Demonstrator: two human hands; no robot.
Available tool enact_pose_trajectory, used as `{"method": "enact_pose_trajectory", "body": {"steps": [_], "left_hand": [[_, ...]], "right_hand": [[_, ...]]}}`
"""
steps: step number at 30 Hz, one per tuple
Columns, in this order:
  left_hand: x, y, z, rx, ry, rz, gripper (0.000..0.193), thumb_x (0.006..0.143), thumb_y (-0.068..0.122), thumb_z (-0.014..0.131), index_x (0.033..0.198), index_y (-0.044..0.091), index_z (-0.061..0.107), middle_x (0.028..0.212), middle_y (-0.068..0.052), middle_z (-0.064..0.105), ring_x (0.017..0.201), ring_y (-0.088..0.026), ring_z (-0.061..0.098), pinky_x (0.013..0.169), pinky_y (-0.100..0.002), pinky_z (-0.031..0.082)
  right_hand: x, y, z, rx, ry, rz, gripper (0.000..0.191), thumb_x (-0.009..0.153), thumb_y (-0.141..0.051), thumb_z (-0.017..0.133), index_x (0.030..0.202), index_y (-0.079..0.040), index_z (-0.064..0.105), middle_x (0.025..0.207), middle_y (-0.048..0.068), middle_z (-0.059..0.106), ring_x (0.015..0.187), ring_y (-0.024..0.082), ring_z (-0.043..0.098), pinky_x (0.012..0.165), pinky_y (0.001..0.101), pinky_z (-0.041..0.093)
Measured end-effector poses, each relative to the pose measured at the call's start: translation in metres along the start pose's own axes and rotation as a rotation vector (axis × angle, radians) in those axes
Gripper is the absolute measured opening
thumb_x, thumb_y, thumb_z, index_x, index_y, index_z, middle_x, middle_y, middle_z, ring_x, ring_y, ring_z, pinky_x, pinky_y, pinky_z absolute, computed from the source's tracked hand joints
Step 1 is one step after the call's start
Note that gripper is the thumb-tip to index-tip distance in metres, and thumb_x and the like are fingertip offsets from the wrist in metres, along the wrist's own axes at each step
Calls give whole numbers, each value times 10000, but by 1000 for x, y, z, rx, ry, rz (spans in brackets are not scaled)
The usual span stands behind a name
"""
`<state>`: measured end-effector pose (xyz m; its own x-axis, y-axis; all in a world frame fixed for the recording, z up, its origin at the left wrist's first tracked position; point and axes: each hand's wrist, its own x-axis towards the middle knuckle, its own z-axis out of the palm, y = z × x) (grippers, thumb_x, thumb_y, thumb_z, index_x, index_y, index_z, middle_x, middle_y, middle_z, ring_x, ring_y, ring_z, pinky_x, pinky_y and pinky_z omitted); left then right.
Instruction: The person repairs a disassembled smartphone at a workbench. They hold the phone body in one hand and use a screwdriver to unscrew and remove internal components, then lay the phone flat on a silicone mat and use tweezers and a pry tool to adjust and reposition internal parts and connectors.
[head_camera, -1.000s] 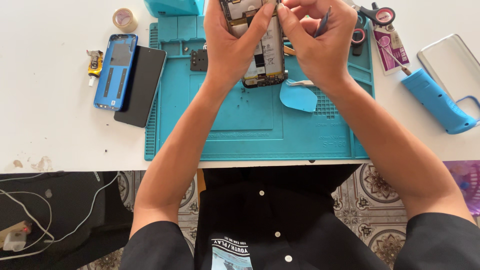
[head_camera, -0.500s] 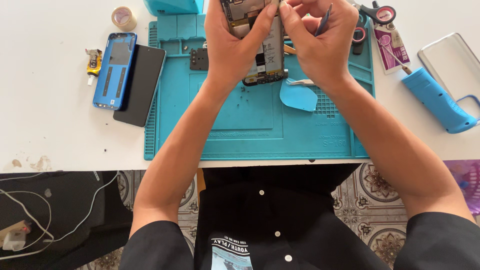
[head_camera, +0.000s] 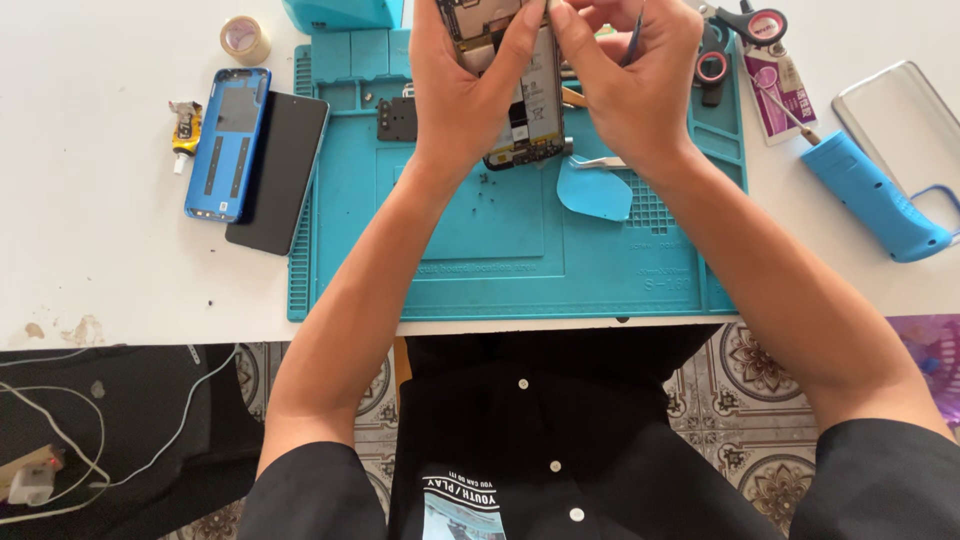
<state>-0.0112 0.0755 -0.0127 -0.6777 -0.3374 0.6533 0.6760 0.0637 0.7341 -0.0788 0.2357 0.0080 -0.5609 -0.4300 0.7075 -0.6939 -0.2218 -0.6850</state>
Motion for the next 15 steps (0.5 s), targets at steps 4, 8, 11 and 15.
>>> {"method": "enact_pose_trajectory", "body": {"steps": [4,8,11,15], "left_hand": [[-1,-5,-2,-6,14,-14,281,1084,109,751,1239,53,523,1044,-51,690,933,-100,696,816,-276,610],[-1,-7,-6,-15,7,-26,305,1078,127,743,1269,65,513,1045,-48,692,932,-105,708,807,-282,621],[-1,-7,-5,-2,5,-22,279,1087,126,743,1235,57,517,1039,-52,693,928,-107,706,808,-280,620],[-1,-7,-4,-29,17,-22,307,1078,123,751,1264,62,514,1045,-57,691,936,-110,705,815,-281,618]], "right_hand": [[-3,6,0,32,-5,85,45,1171,-4,695,1153,25,723,916,44,713,777,58,659,691,235,608],[-4,9,1,71,8,109,46,1165,-16,700,1154,27,705,965,47,714,798,63,665,703,243,614],[-3,10,0,66,-3,91,42,1177,-13,695,1178,28,704,960,54,719,828,75,687,741,254,636],[-4,9,0,64,-5,104,38,1167,-3,688,1173,30,706,978,57,722,801,68,672,720,245,615]]}}
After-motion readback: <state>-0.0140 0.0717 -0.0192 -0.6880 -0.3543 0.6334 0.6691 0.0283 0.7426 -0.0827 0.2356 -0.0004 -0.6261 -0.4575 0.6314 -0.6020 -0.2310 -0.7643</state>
